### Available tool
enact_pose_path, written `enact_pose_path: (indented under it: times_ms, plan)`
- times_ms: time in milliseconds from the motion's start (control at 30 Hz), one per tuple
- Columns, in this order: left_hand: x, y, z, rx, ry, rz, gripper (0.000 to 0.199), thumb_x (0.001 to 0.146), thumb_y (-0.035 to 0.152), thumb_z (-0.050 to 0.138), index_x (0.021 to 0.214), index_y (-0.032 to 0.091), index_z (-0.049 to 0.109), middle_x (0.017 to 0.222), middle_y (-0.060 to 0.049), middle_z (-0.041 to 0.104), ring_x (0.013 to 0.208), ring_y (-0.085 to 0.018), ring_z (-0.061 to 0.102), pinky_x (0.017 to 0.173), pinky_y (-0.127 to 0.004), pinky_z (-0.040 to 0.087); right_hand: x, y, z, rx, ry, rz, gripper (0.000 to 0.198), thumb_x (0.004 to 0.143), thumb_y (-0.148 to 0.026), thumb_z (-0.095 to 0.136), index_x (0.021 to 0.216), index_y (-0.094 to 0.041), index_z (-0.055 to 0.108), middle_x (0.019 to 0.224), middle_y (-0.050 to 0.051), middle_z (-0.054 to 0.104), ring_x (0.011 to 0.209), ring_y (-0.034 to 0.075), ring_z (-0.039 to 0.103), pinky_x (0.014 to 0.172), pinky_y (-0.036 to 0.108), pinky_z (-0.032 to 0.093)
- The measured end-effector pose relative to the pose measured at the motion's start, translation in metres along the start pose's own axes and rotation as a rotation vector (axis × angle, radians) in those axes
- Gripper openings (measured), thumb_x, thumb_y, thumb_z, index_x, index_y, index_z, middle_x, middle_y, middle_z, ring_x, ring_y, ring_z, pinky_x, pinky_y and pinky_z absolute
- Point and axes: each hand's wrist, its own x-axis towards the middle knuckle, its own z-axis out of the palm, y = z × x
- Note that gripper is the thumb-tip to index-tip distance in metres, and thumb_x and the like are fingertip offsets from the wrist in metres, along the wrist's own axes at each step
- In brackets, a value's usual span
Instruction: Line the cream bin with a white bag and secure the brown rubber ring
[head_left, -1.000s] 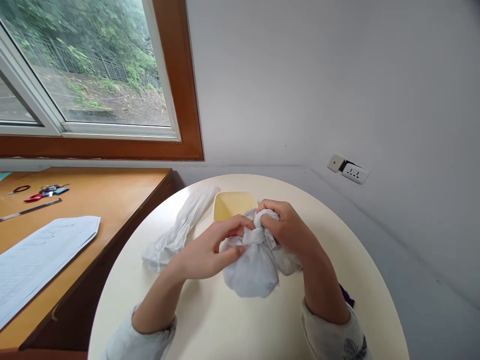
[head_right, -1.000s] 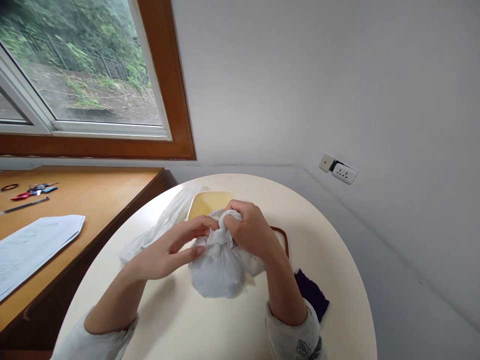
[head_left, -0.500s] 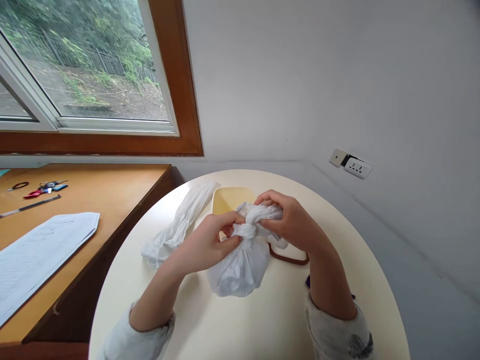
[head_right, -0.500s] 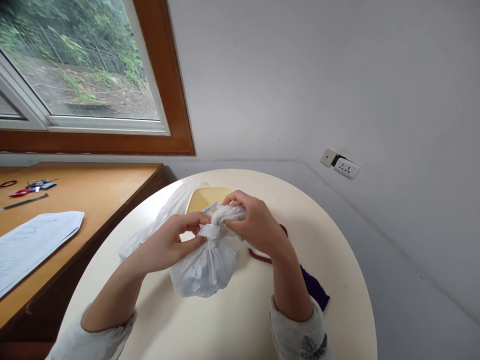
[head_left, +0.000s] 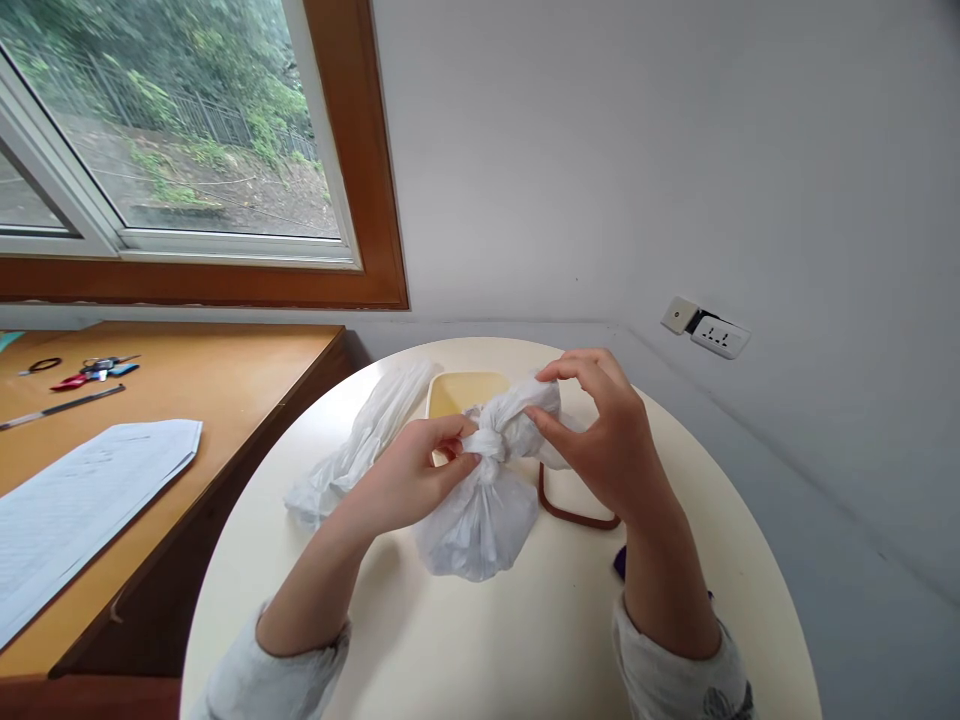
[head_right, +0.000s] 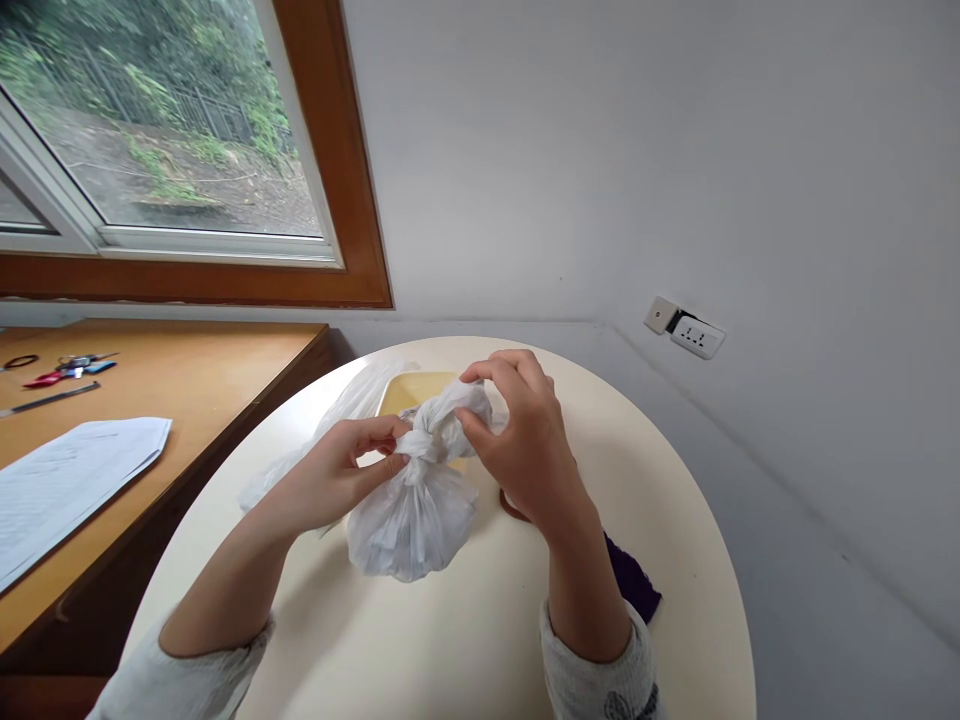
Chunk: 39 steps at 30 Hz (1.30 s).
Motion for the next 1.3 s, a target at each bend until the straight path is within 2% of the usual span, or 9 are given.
enact_pose_path:
  times_ms: [167, 300, 367, 467, 567, 800, 1067, 1200, 1300]
  plan:
    - [0.001, -0.002, 0.0, -0.033, 0.05, -0.005, 0.01, 0.082, 0.023, 0.049, 0.079, 0.018, 0.057, 0.086, -0.003, 0.06, 0.081, -0.016, 0.055, 0.071, -0.028, 0.045, -0.004, -0.01, -0.004, 0.086, 0.007, -0.057, 0.005, 0.078, -0.018, 0.054, 0.078, -0.023, 0.054, 0.076, -0.001, 0.055, 0.072, 0.014, 0.052, 0.069, 0.029, 0.042]
    - [0.0, -0.001, -0.001, -0.042, 0.076, -0.006, 0.01, 0.081, 0.022, 0.05, 0.075, 0.017, 0.056, 0.085, -0.003, 0.057, 0.08, -0.016, 0.053, 0.071, -0.028, 0.044, -0.006, -0.013, -0.005, 0.162, -0.234, -0.082, 0.007, 0.081, -0.017, 0.052, 0.079, -0.022, 0.055, 0.071, -0.003, 0.057, 0.067, 0.011, 0.052, 0.069, 0.027, 0.041]
    - [0.0, 0.0, -0.002, -0.054, 0.072, -0.002, 0.012, 0.082, 0.023, 0.049, 0.075, 0.017, 0.057, 0.083, -0.002, 0.055, 0.078, -0.015, 0.052, 0.071, -0.029, 0.043, -0.006, -0.012, -0.004, 0.138, -0.372, -0.094, 0.007, 0.081, -0.018, 0.053, 0.082, -0.022, 0.057, 0.077, -0.003, 0.061, 0.072, 0.011, 0.055, 0.076, 0.028, 0.039]
    - [-0.001, 0.0, -0.003, -0.082, 0.062, 0.011, 0.015, 0.083, 0.024, 0.047, 0.074, 0.017, 0.057, 0.08, -0.002, 0.053, 0.074, -0.014, 0.05, 0.066, -0.028, 0.042, -0.006, -0.01, -0.001, 0.081, -0.458, -0.099, 0.012, 0.08, -0.019, 0.057, 0.091, -0.024, 0.058, 0.088, -0.002, 0.065, 0.082, 0.014, 0.057, 0.081, 0.031, 0.037]
    - [-0.001, -0.001, -0.003, -0.125, 0.043, 0.014, 0.017, 0.084, 0.025, 0.045, 0.074, 0.017, 0.057, 0.078, -0.001, 0.051, 0.072, -0.014, 0.048, 0.063, -0.027, 0.041, -0.005, -0.009, 0.002, 0.093, -0.477, -0.086, 0.017, 0.079, -0.021, 0.059, 0.095, -0.025, 0.057, 0.094, -0.002, 0.065, 0.088, 0.016, 0.058, 0.083, 0.032, 0.038]
    - [-0.002, 0.002, -0.006, -0.234, -0.032, -0.002, 0.02, 0.085, 0.025, 0.042, 0.073, 0.017, 0.055, 0.078, -0.001, 0.048, 0.074, -0.014, 0.049, 0.067, -0.027, 0.041, -0.005, -0.01, 0.006, 0.148, -0.462, -0.049, 0.019, 0.076, -0.018, 0.058, 0.094, -0.025, 0.056, 0.088, -0.004, 0.065, 0.08, 0.013, 0.058, 0.084, 0.031, 0.038]
    - [-0.002, 0.003, -0.006, -0.24, -0.022, -0.041, 0.019, 0.084, 0.027, 0.041, 0.074, 0.017, 0.055, 0.079, -0.001, 0.051, 0.075, -0.015, 0.051, 0.068, -0.027, 0.043, -0.005, -0.014, 0.008, 0.136, -0.461, -0.049, 0.022, 0.075, -0.016, 0.056, 0.095, -0.024, 0.056, 0.083, -0.003, 0.064, 0.074, 0.013, 0.058, 0.081, 0.031, 0.039]
    - [-0.003, 0.004, -0.006, -0.23, -0.04, -0.024, 0.018, 0.082, 0.033, 0.048, 0.079, 0.017, 0.055, 0.076, -0.001, 0.052, 0.07, -0.014, 0.051, 0.062, -0.027, 0.043, -0.005, -0.014, 0.008, 0.13, -0.444, -0.052, 0.02, 0.077, -0.015, 0.054, 0.096, -0.023, 0.056, 0.081, -0.003, 0.064, 0.072, 0.012, 0.057, 0.08, 0.03, 0.038]
    - [-0.003, 0.004, -0.004, -0.18, -0.017, -0.001, 0.015, 0.078, 0.033, 0.054, 0.08, 0.018, 0.056, 0.077, -0.002, 0.055, 0.074, -0.015, 0.053, 0.065, -0.028, 0.045, -0.005, -0.014, 0.009, 0.139, -0.439, -0.053, 0.02, 0.079, -0.014, 0.051, 0.096, -0.023, 0.056, 0.084, -0.003, 0.064, 0.072, 0.012, 0.057, 0.081, 0.031, 0.038]
